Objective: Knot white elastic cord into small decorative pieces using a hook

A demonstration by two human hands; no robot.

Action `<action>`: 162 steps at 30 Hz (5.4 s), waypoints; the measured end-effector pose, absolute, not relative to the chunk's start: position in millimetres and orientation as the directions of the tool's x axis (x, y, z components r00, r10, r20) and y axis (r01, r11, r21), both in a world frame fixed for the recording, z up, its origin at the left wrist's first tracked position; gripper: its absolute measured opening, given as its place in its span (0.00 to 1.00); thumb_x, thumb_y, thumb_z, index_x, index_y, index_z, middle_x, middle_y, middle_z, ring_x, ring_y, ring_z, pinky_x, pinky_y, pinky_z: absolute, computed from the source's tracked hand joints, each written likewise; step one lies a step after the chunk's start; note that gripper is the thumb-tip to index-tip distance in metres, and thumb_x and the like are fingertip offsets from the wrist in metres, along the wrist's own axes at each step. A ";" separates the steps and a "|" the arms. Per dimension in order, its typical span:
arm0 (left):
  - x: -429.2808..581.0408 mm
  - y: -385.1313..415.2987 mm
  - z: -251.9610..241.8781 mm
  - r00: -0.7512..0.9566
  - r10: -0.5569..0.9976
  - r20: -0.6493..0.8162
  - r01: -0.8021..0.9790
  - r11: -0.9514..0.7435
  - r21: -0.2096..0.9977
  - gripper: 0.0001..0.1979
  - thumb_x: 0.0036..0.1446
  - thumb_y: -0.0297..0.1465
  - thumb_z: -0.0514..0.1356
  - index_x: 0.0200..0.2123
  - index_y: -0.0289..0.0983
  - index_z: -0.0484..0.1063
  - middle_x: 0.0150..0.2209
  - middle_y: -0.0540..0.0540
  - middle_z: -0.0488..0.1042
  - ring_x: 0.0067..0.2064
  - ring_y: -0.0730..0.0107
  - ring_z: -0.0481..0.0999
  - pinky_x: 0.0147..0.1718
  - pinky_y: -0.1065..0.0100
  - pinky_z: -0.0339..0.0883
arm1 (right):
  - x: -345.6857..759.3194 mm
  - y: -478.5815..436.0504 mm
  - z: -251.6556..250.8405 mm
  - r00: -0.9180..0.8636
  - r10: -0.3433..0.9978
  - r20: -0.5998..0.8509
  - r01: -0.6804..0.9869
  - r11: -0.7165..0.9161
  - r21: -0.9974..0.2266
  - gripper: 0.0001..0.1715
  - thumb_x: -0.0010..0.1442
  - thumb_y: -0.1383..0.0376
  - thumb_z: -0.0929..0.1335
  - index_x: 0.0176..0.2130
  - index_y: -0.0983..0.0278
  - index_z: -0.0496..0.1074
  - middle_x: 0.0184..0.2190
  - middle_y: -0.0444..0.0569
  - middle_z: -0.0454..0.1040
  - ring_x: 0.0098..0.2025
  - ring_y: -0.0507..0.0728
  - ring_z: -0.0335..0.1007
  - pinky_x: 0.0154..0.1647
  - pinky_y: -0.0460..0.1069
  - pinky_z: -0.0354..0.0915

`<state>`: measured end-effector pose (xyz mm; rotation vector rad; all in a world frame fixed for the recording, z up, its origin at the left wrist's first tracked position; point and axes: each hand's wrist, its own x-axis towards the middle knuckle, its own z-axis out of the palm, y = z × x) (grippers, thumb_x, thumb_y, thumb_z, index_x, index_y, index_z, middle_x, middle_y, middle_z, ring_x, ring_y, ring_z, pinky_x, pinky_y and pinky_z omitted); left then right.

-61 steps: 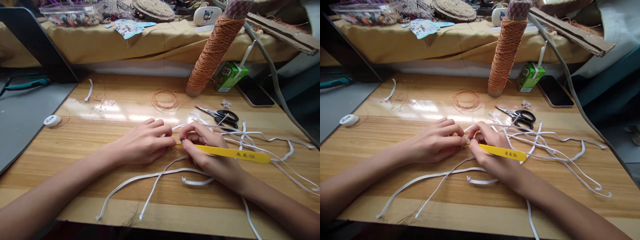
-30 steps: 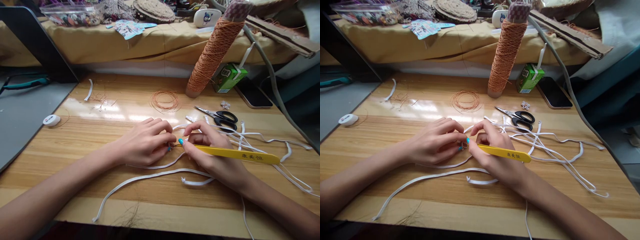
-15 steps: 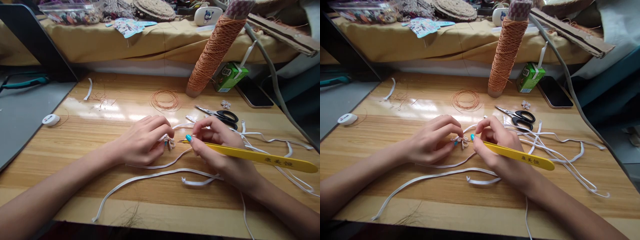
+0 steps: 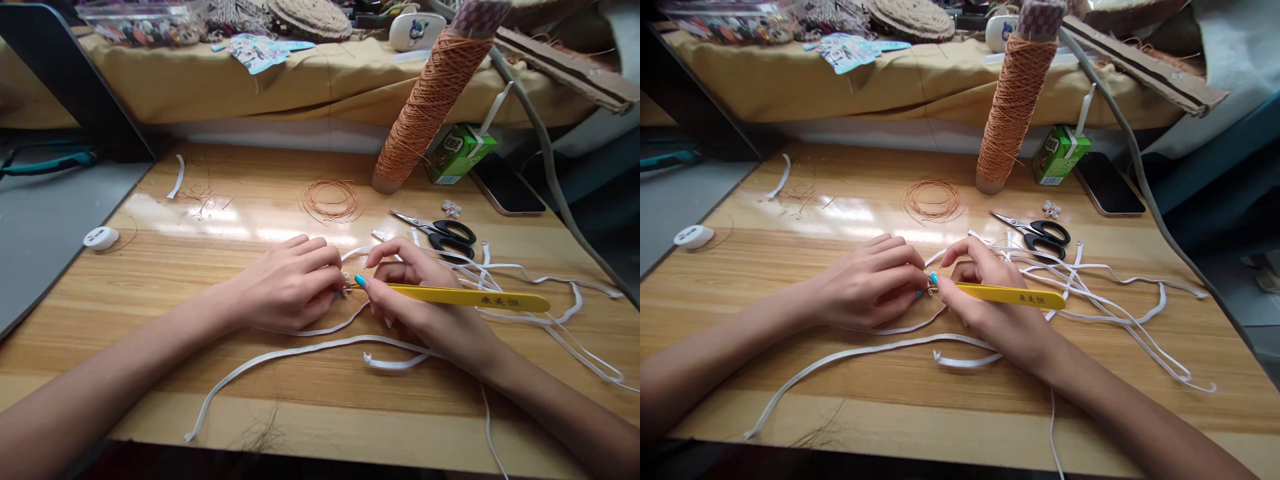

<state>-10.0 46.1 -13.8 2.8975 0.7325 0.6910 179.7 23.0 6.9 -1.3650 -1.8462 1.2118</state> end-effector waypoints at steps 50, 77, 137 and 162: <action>-12.5 48.8 -16.8 0.817 0.418 0.398 0.389 -0.908 0.156 0.08 0.57 0.25 0.50 0.37 0.35 0.68 0.36 0.47 0.73 0.32 0.70 0.62 0.32 0.68 0.59 | 182.3 30.5 17.3 -0.518 0.849 -0.101 0.564 0.250 -0.787 0.04 0.56 0.66 0.62 0.35 0.62 0.60 0.21 0.41 0.68 0.20 0.48 0.64 0.21 0.43 0.58; -12.4 48.7 -16.2 0.817 0.411 0.404 0.409 -0.908 0.095 0.09 0.58 0.25 0.49 0.35 0.36 0.69 0.36 0.48 0.73 0.32 0.70 0.62 0.31 0.69 0.57 | 180.9 33.2 14.4 -0.527 0.839 -0.136 0.535 0.203 -0.820 0.03 0.55 0.67 0.62 0.34 0.61 0.60 0.25 0.43 0.70 0.25 0.50 0.67 0.24 0.43 0.61; 1.9 33.3 -16.4 0.796 0.408 0.446 0.512 -0.848 -0.138 0.07 0.55 0.27 0.52 0.30 0.33 0.69 0.30 0.46 0.71 0.33 0.67 0.61 0.30 0.65 0.54 | 169.9 21.4 15.1 -0.383 0.923 -0.029 0.617 0.233 -0.751 0.08 0.51 0.75 0.60 0.28 0.62 0.60 0.19 0.37 0.64 0.22 0.46 0.59 0.24 0.42 0.53; 0.8 30.0 -16.4 0.785 0.442 0.433 0.527 -0.845 -0.092 0.06 0.54 0.26 0.52 0.32 0.33 0.68 0.31 0.45 0.71 0.33 0.66 0.61 0.31 0.66 0.54 | 170.5 21.1 16.7 -0.401 0.915 -0.036 0.615 0.240 -0.751 0.09 0.51 0.76 0.59 0.27 0.62 0.60 0.20 0.37 0.64 0.22 0.47 0.59 0.25 0.43 0.53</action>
